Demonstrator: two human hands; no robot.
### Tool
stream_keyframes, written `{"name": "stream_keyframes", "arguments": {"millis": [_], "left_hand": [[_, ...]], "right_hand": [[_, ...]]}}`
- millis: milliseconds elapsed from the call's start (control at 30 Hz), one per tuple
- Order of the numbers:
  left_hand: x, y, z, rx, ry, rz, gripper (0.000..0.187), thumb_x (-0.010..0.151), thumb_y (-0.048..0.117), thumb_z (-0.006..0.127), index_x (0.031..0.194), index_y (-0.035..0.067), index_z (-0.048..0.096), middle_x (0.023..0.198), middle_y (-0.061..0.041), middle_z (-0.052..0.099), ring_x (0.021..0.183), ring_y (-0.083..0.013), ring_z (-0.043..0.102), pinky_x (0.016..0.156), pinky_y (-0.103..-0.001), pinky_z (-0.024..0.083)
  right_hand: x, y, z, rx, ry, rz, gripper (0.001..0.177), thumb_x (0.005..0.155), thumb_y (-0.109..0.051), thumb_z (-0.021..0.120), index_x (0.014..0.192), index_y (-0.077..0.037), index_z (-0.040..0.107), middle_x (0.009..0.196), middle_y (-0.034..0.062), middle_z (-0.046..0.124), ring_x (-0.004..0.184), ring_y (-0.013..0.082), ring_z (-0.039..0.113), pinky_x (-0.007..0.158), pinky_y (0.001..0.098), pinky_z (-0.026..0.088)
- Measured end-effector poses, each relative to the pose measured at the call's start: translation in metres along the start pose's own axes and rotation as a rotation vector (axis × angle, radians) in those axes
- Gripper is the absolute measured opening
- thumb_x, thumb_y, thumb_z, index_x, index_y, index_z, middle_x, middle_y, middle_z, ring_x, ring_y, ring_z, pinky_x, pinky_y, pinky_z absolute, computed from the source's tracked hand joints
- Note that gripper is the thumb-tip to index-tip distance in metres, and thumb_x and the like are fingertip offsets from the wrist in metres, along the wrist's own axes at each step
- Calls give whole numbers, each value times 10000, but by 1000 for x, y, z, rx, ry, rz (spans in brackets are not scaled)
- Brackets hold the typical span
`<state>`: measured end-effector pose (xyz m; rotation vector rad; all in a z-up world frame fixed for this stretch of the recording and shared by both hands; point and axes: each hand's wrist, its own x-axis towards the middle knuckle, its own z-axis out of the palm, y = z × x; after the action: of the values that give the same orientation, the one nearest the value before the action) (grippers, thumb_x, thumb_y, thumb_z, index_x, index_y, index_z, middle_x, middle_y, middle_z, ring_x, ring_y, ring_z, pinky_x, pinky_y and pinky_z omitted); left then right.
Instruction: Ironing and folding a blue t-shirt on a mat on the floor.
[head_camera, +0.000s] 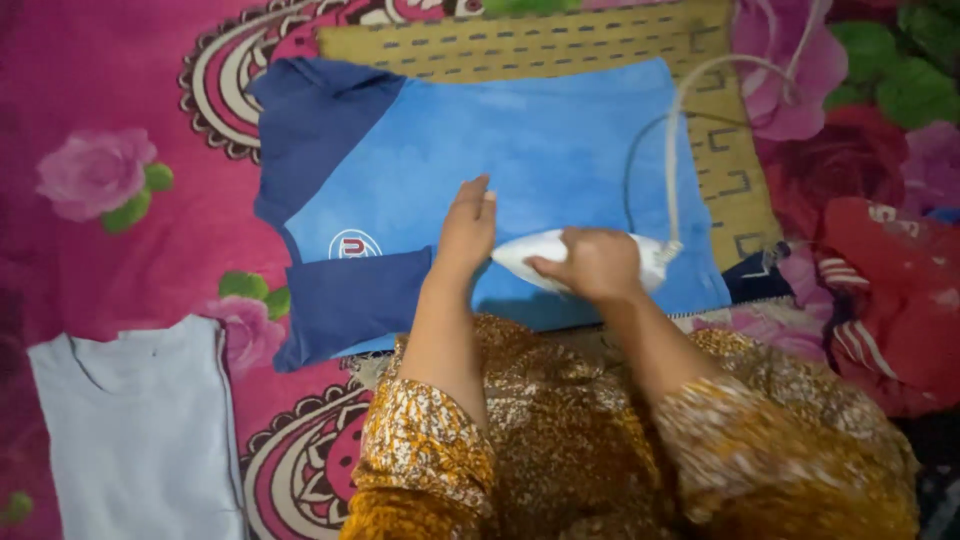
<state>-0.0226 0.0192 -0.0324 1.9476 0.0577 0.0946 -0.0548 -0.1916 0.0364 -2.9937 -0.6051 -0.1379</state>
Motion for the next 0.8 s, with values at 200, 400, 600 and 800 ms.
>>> {"name": "stream_keyframes", "arguments": {"millis": [200, 400, 600, 800], "left_hand": [[-35, 1, -2, -10, 199, -26, 415, 1064, 203, 480, 1399, -28, 563, 1461, -271, 552, 1419, -415, 473, 1177, -442, 356], [-78, 36, 27, 36, 425, 27, 425, 1054, 138, 472, 1422, -64, 536, 1486, -288, 529, 1469, -439, 410, 1232, -505, 256], [-97, 84, 86, 170, 192, 132, 453, 1033, 126, 478, 1444, -63, 506, 1499, -283, 504, 1477, -462, 371, 1249, -554, 222], [-90, 62, 116, 401, -172, 149, 440, 1013, 178, 494, 1393, -41, 539, 1495, -259, 505, 1436, -491, 379, 1171, -611, 270]], "right_hand": [[54, -22, -12, 47, -195, 196, 704, 767, -787, 661, 821, -96, 782, 795, 167, 742, 774, 369, 717, 690, 506, 555], [30, -26, -15, 55, -363, 121, 696, 835, -755, 630, 812, -79, 794, 845, 177, 748, 829, 357, 724, 728, 488, 564], [-1, 29, -4, 105, -234, 267, 638, 804, -714, 637, 912, -104, 791, 875, 160, 760, 829, 354, 741, 754, 474, 575], [-9, 115, -27, -6, -251, 697, 748, 825, -797, 585, 1034, -104, 777, 974, 176, 760, 872, 373, 736, 720, 495, 575]]}}
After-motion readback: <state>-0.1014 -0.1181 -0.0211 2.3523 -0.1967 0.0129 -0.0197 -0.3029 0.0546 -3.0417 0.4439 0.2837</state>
